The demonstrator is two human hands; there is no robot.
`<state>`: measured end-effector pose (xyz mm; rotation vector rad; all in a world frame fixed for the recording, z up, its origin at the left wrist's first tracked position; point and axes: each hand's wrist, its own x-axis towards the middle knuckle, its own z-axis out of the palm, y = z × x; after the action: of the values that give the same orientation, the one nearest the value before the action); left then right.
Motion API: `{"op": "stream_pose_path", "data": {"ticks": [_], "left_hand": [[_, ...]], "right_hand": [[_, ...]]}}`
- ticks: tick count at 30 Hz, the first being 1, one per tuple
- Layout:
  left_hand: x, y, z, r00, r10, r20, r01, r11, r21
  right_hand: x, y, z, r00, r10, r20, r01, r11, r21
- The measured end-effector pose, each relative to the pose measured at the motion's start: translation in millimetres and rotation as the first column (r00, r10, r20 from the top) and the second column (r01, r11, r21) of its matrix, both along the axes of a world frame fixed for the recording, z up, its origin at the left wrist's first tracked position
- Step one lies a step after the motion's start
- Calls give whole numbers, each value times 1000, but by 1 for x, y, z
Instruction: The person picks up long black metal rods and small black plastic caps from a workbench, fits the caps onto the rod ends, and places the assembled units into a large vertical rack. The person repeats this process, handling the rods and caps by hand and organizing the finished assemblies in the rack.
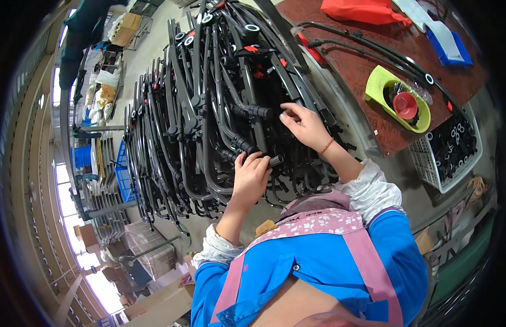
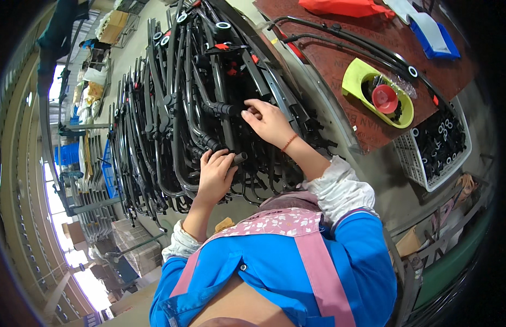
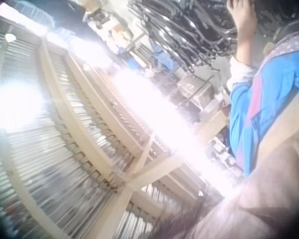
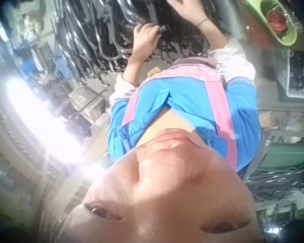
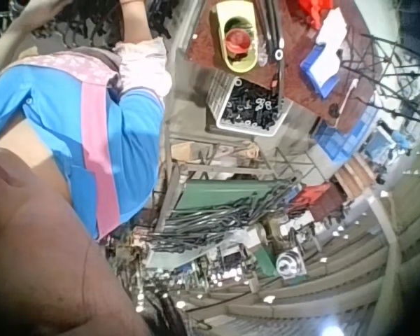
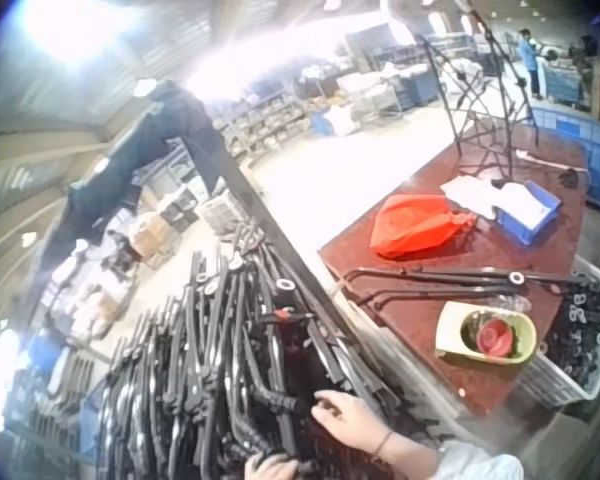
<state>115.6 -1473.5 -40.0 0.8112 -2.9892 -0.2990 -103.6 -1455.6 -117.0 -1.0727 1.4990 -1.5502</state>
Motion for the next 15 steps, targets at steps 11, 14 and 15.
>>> {"op": "stream_pose_path", "data": {"ticks": [11,14,15], "left_hand": [[18,10,12,946,205,-250,-194,979,68],[36,-5,17,859,365,-360,-441,884,-157],[49,-12,11,814,440,-379,-530,830,-174]], "right_hand": [[31,-40,22,959,93,-267,-86,996,40],[26,-40,18,957,78,-279,-72,997,32],[25,-42,19,956,78,-282,-75,997,23]]}}
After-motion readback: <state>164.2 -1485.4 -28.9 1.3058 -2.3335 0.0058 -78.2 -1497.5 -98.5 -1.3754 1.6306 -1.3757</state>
